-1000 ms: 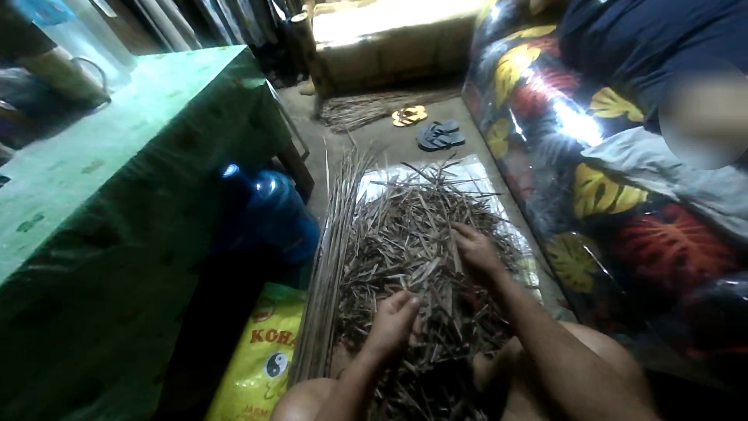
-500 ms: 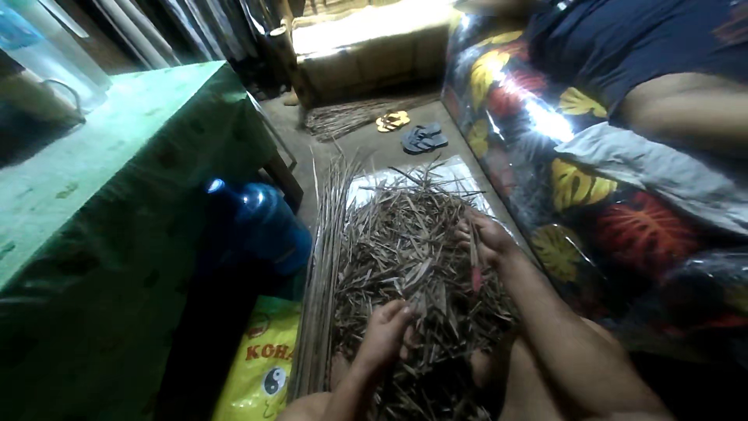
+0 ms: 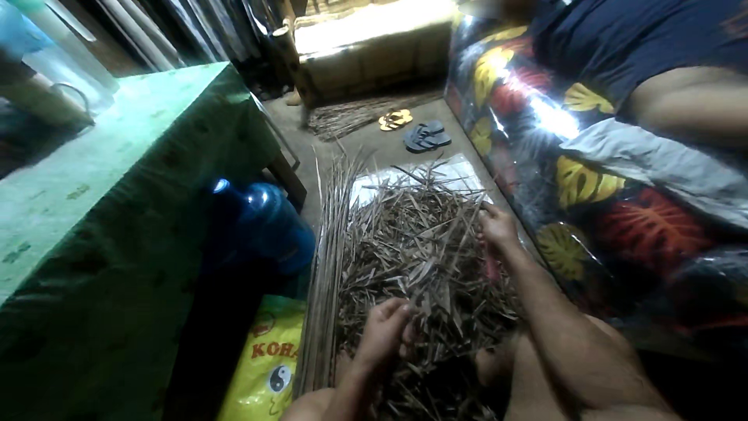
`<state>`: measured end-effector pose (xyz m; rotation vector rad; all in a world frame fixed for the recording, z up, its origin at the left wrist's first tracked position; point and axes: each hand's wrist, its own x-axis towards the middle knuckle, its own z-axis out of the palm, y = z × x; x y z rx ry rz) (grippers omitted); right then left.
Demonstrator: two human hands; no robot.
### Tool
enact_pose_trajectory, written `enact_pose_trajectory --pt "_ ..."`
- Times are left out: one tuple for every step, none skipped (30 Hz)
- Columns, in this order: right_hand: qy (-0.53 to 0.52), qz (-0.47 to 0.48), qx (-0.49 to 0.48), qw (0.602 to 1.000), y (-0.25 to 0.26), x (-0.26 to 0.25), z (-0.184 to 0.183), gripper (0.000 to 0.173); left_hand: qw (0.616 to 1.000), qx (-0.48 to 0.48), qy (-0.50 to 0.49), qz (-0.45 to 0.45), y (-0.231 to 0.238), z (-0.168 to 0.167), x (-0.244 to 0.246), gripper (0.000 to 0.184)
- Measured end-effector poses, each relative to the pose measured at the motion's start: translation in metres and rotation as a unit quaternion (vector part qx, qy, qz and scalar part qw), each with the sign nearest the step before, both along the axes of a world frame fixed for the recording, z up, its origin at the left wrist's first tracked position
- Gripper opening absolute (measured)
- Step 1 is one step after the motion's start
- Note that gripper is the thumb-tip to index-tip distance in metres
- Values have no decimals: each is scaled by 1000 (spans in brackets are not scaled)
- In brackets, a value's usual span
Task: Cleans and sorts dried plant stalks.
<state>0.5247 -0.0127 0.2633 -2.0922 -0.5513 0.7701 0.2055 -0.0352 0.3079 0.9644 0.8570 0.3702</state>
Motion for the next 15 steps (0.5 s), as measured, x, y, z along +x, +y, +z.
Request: enact_pose_trajectory --pt "0 29 -27 999 -2 1 2 42 1000 4 10 15 3 0 0 23" --pt "9 70 -50 996 -4 -1 7 41 999 8 17 28 5 0 1 24" --pt "21 115 -69 991 -7 -8 11 39 999 12 21 35 7 1 1 23" --pt "34 152 -81 984 -10 -20 16 36 999 14 22 40 8 2 2 23" --pt "50 182 -81 979 -13 -32 19 33 999 16 20 45 8 3 2 22" --pt "74 208 -66 973 -18 -43 22 31 998 17 16 54 7 3 3 23" --pt "90 234 -44 967 -23 -53 24 29 998 18 13 66 7 3 5 22" --pt "112 260 -12 959 -28 -62 27 26 997 24 10 71 6 2 6 22" --pt "142 284 20 948 -32 -70 29 25 997 33 11 71 6 2 6 22" --pt "171 302 52 936 -35 -76 31 26 996 50 14 67 6 1 7 23" --pt "192 316 77 926 -37 -82 32 27 996 71 23 58 7 0 7 25" --pt "200 328 97 918 -39 -87 32 28 995 84 31 53 8 -2 8 25" --pt "200 342 105 912 -40 -93 32 29 994 90 36 50 8 -3 8 26" --pt "199 353 104 908 -41 -98 30 31 994 91 39 49 7 -4 9 26" --pt "196 361 98 907 -43 -103 29 32 994 91 43 46 6 -5 11 27"
